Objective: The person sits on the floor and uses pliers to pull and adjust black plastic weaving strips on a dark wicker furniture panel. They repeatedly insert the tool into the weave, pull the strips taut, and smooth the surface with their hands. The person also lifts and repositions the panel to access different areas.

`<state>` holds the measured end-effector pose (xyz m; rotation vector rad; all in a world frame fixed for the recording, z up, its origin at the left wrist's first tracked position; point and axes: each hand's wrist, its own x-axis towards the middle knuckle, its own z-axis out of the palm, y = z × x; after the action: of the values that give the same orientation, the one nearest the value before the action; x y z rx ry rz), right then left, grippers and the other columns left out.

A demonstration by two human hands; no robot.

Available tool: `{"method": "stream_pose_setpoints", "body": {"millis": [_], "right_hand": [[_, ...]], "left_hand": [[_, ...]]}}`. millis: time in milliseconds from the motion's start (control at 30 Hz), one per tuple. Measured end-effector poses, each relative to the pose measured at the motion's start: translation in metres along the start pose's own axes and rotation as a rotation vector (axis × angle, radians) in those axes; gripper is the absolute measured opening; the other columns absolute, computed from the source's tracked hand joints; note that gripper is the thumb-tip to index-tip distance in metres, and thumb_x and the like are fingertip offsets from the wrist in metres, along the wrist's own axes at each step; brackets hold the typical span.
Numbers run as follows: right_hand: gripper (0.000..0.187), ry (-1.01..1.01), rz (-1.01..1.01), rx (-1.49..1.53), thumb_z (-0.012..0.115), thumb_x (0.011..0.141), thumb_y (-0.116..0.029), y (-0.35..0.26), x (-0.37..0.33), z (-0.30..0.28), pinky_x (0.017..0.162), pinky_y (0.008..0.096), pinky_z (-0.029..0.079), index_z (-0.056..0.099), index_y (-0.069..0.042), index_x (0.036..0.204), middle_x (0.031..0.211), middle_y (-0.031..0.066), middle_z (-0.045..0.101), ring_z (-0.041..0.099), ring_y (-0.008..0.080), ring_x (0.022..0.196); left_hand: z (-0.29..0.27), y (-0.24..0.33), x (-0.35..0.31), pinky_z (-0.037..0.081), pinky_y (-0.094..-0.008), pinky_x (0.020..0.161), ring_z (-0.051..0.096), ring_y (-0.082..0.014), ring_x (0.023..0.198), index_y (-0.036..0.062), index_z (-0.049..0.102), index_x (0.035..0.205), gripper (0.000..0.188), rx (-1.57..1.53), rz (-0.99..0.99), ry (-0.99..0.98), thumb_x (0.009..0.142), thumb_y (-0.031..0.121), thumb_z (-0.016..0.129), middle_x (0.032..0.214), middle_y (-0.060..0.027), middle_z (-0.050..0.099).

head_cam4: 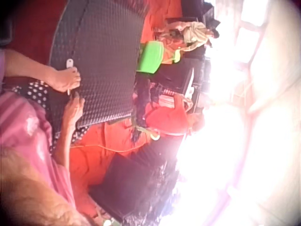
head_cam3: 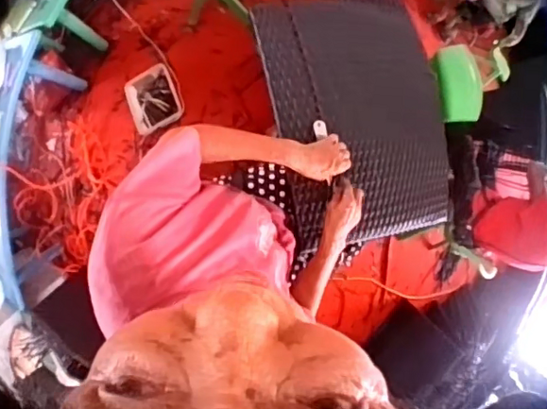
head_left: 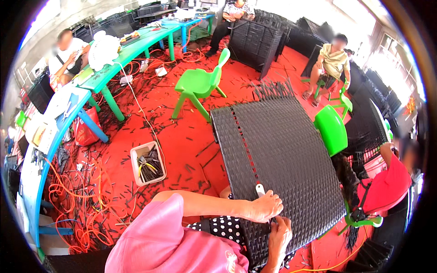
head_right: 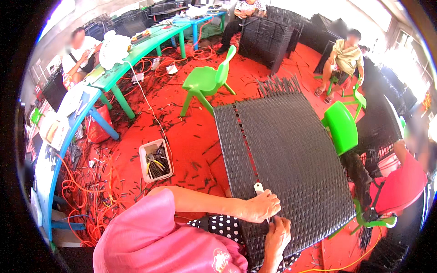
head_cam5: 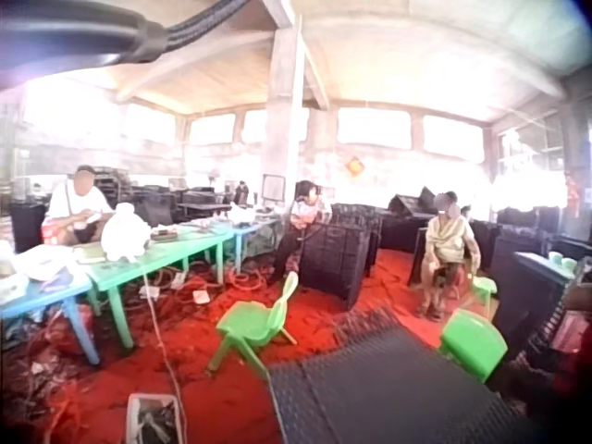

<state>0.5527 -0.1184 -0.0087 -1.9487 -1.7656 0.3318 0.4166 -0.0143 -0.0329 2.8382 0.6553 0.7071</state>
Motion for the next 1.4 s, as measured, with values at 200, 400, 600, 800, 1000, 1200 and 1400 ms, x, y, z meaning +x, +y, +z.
{"method": "stream_pose_setpoints", "body": {"millis": [200,400,600,800,1000,1200,1400], "right_hand": [[0.008,0.074,-0.034,0.408,0.06,0.082,-0.003,0.003,0.007,0.022,0.064,0.0276,0.044,0.063,0.004,0.082,0.074,0.0093,0.061,0.057,0.0161,0.071],[0.024,0.049,0.305,0.871,0.052,0.092,-0.017,0.001,0.006,0.002,0.05,0.0229,0.038,0.065,0.003,0.088,0.063,0.0029,0.055,0.047,0.0076,0.053],[0.021,0.128,0.303,1.074,0.054,0.094,-0.016,0.023,-0.013,0.006,0.049,0.0206,0.038,0.065,0.001,0.096,0.067,0.0013,0.058,0.047,0.0054,0.056],[0.022,0.183,0.345,1.196,0.054,0.095,-0.018,0.023,-0.014,0.01,0.054,0.0207,0.04,0.064,0.001,0.098,0.069,0.0011,0.058,0.049,0.0067,0.06],[0.025,0.283,0.357,1.315,0.052,0.095,-0.02,0.033,-0.021,0.014,0.055,0.0225,0.042,0.062,0.003,0.098,0.069,0.0027,0.058,0.054,0.0104,0.065],[0.024,0.304,0.374,1.375,0.052,0.095,-0.019,0.032,-0.02,0.014,0.055,0.0228,0.041,0.063,0.002,0.097,0.068,0.0024,0.057,0.054,0.0105,0.065],[0.023,0.304,0.368,1.387,0.053,0.095,-0.018,0.032,-0.023,0.017,0.055,0.0232,0.041,0.063,0.003,0.097,0.068,0.0024,0.056,0.054,0.0106,0.065]], "left_hand": [[-0.042,-0.008,0.0,0.037,-0.0379,0.075,0.052,-0.0226,0.087,0.0081,0.056,0.08,0.025,-0.037,0.062,0.067,0.068,0.026,0.068,0.084,-0.0059,0.053],[-0.029,-0.07,-0.02,0.043,-0.0421,0.066,0.053,-0.0275,0.08,0.0103,0.057,0.079,0.019,0.15,-0.041,-0.029,0.067,0.023,0.066,0.078,-0.0064,0.05],[-0.026,-0.081,-0.016,0.046,-0.0349,0.06,0.058,-0.0233,0.069,0.0039,0.058,0.087,0.026,-0.29,-0.304,-0.136,0.077,0.023,0.072,0.077,-0.0068,0.06],[-0.026,-0.081,0.001,0.046,-0.0253,0.044,0.06,-0.0143,0.058,0.0051,0.051,0.076,0.022,-1.017,-0.714,-0.3,0.081,0.017,0.069,0.067,-0.0058,0.061],[-0.081,-0.077,-0.004,0.049,-0.0209,0.04,0.063,-0.0147,0.055,0.0034,0.05,0.084,0.012,-1.062,-0.788,-0.001,0.089,0.011,0.057,0.073,-0.0102,0.062],[-0.102,-0.083,-0.032,0.047,-0.0198,0.042,0.061,-0.0121,0.054,0.0043,0.047,0.081,0.012,-0.943,-0.797,0.072,0.091,0.007,0.054,0.069,-0.0071,0.059],[-0.086,-0.082,-0.034,0.045,-0.0185,0.039,0.06,-0.0108,0.053,0.0049,0.045,0.079,0.014,-0.977,-0.789,0.08,0.091,0.006,0.054,0.068,-0.006,0.058]]}}
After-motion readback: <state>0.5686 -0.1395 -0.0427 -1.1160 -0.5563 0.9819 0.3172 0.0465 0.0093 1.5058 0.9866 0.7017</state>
